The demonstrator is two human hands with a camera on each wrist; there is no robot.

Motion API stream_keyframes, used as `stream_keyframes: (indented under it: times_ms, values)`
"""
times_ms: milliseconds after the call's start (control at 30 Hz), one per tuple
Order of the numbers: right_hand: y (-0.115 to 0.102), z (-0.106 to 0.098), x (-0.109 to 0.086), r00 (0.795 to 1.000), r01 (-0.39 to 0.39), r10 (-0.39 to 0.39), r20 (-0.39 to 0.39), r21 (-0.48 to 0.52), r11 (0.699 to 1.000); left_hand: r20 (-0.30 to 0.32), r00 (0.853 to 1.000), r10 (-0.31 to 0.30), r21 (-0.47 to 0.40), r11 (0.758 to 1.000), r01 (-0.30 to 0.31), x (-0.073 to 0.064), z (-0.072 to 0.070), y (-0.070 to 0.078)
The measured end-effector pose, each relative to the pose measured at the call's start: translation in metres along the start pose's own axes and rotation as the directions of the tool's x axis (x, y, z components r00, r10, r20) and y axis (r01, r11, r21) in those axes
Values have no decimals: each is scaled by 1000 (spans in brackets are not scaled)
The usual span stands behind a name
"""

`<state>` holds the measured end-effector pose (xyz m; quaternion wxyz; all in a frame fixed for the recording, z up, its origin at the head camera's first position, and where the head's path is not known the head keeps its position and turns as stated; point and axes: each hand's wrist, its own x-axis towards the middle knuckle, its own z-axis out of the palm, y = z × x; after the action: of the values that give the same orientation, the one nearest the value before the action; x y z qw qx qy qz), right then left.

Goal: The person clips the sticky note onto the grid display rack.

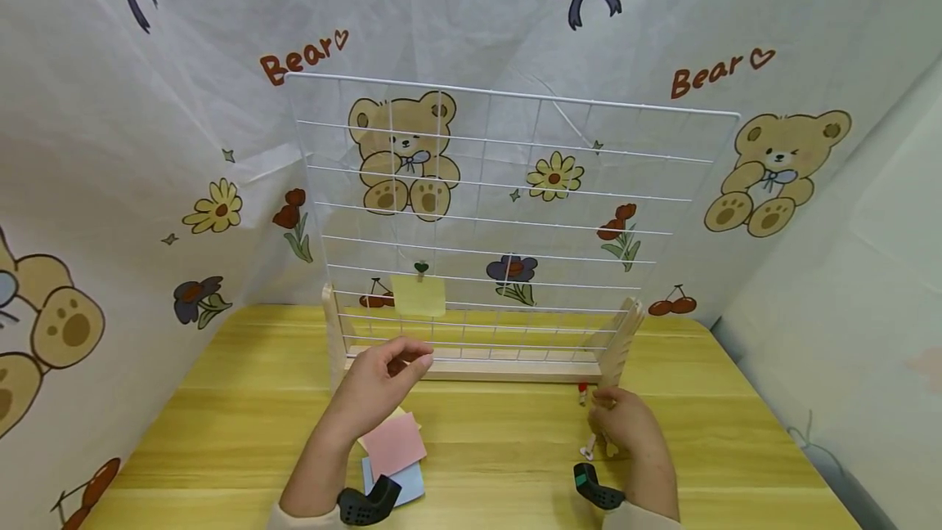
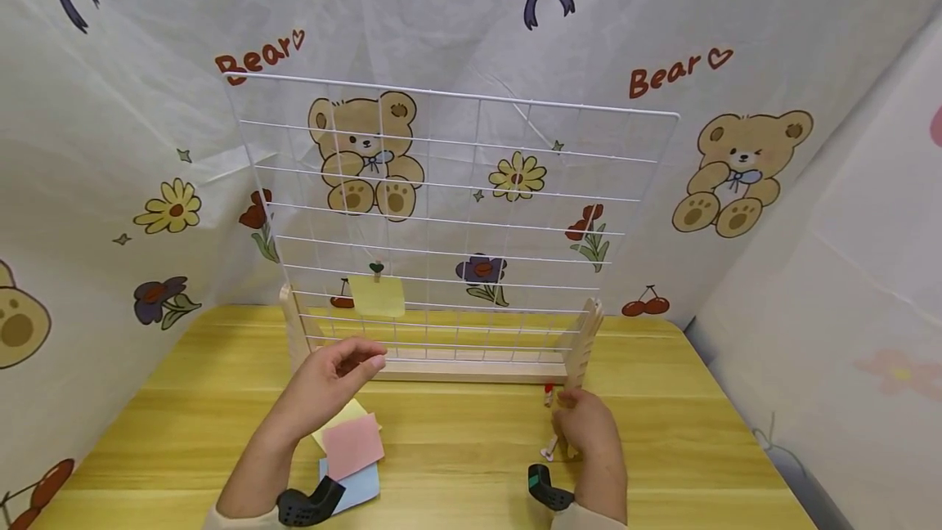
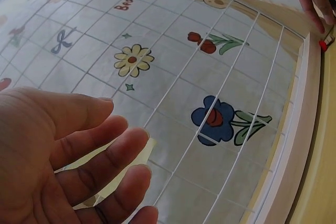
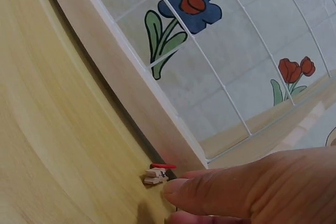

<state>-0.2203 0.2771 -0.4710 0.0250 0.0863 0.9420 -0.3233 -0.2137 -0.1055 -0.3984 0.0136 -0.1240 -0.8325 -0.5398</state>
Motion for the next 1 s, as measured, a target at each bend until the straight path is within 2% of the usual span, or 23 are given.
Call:
stream_keyframes:
  times_ms: [233, 433, 533, 667, 867, 1000]
  values:
    - [-6, 4, 3, 999, 23, -24, -26, -27, 999, -13, 998, -61, 81, 995, 62, -2, -8, -11]
    - [-7, 12, 6, 999, 24, -25, -40, -27, 999, 14, 995, -101, 189, 977, 97, -2, -9, -25]
    - [-7, 15, 6, 999, 12, -12, -35, -22, 1000, 30, 991, -127, 274, 955, 114, 0, -8, -37]
    - [-8, 18, 6, 999, 6, -7, -48, -25, 1000, 66, 980, -189, 353, 923, 155, 1, -6, -49]
    - [-12, 19, 6, 998, 3, -6, -56, -46, 999, 137, 946, -293, 446, 871, 206, 1, -5, -55]
    - [-15, 20, 6, 998, 7, -10, -60, -44, 999, 154, 928, -339, 506, 834, 221, 0, -4, -56]
